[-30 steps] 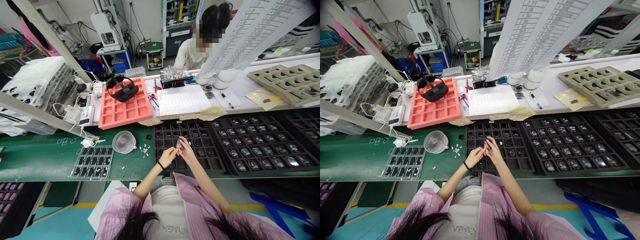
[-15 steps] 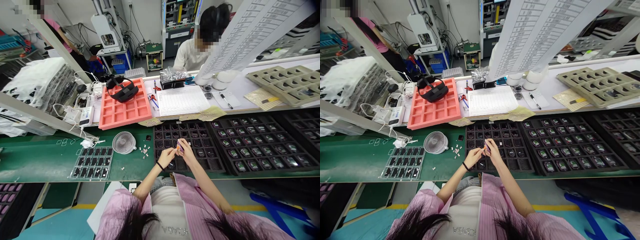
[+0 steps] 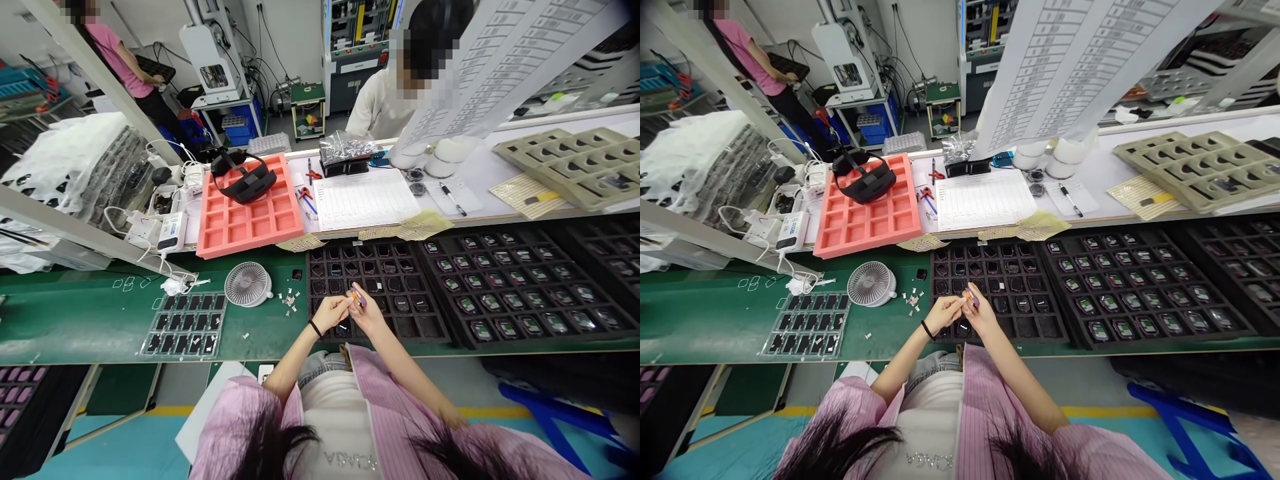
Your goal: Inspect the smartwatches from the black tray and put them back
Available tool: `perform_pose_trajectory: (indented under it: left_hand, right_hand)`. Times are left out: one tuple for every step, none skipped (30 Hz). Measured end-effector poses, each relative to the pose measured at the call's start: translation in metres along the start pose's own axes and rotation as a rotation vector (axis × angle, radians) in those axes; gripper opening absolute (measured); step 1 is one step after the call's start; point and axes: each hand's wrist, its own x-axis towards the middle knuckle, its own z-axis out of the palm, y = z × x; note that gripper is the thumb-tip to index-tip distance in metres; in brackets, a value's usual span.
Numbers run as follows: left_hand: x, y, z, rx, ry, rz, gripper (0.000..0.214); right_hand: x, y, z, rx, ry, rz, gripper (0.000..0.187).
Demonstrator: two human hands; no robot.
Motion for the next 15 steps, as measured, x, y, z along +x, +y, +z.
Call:
perform_pose_trajectory:
  left_hand:
    - [0.002,-0.002,0.0,0.007,0.022,-0.003,0.056]
    - [0.004,-0.005,0.0,0.013,0.05,-0.002,0.056]
    - [0.006,-0.008,0.001,0.017,0.081,0.003,0.055]
    - [0.009,-0.012,0.001,0.024,0.109,0.015,0.054]
    - [0.012,-0.016,0.002,0.042,0.13,0.031,0.052]
    - [0.015,-0.021,0.002,0.075,0.147,0.045,0.051]
    - [0.017,-0.027,0.0,0.132,0.174,0.048,0.049]
    - [0.019,-0.032,-0.003,0.204,0.212,0.036,0.048]
    - [0.021,-0.038,-0.007,0.281,0.257,0.012,0.046]
    - [0.021,-0.043,-0.014,0.352,0.306,-0.02,0.044]
    - [0.021,-0.048,-0.023,0.408,0.355,-0.054,0.042]
    - [0.02,-0.053,-0.034,0.448,0.397,-0.083,0.04]
    - [0.019,-0.056,-0.046,0.478,0.428,-0.107,0.038]
    - [0.017,-0.06,-0.058,0.508,0.457,-0.13,0.035]
    - [0.015,-0.063,-0.07,0.544,0.484,-0.159,0.033]
  right_hand:
    - [-0.001,0.002,0.0,-0.02,0.011,-0.019,0.035]
    - [-0.002,0.004,0.0,-0.048,0.023,-0.04,0.033]
    - [-0.004,0.006,0.001,-0.081,0.036,-0.061,0.031]
    - [-0.005,0.009,0.001,-0.118,0.051,-0.078,0.028]
    - [-0.006,0.012,0.0,-0.16,0.067,-0.095,0.027]
    - [-0.007,0.016,-0.002,-0.207,0.085,-0.112,0.028]
    - [-0.006,0.018,-0.005,-0.259,0.105,-0.13,0.029]
    - [-0.005,0.021,-0.01,-0.315,0.128,-0.15,0.03]
    - [-0.003,0.022,-0.017,-0.377,0.156,-0.173,0.03]
    - [-0.001,0.022,-0.025,-0.443,0.189,-0.199,0.031]
    - [0.003,0.022,-0.035,-0.514,0.226,-0.226,0.03]
    - [0.006,0.021,-0.045,-0.588,0.265,-0.252,0.029]
    - [0.01,0.02,-0.056,-0.666,0.298,-0.276,0.027]
    - [0.013,0.019,-0.065,-0.744,0.323,-0.293,0.024]
    - [0.016,0.019,-0.074,-0.822,0.334,-0.304,0.021]
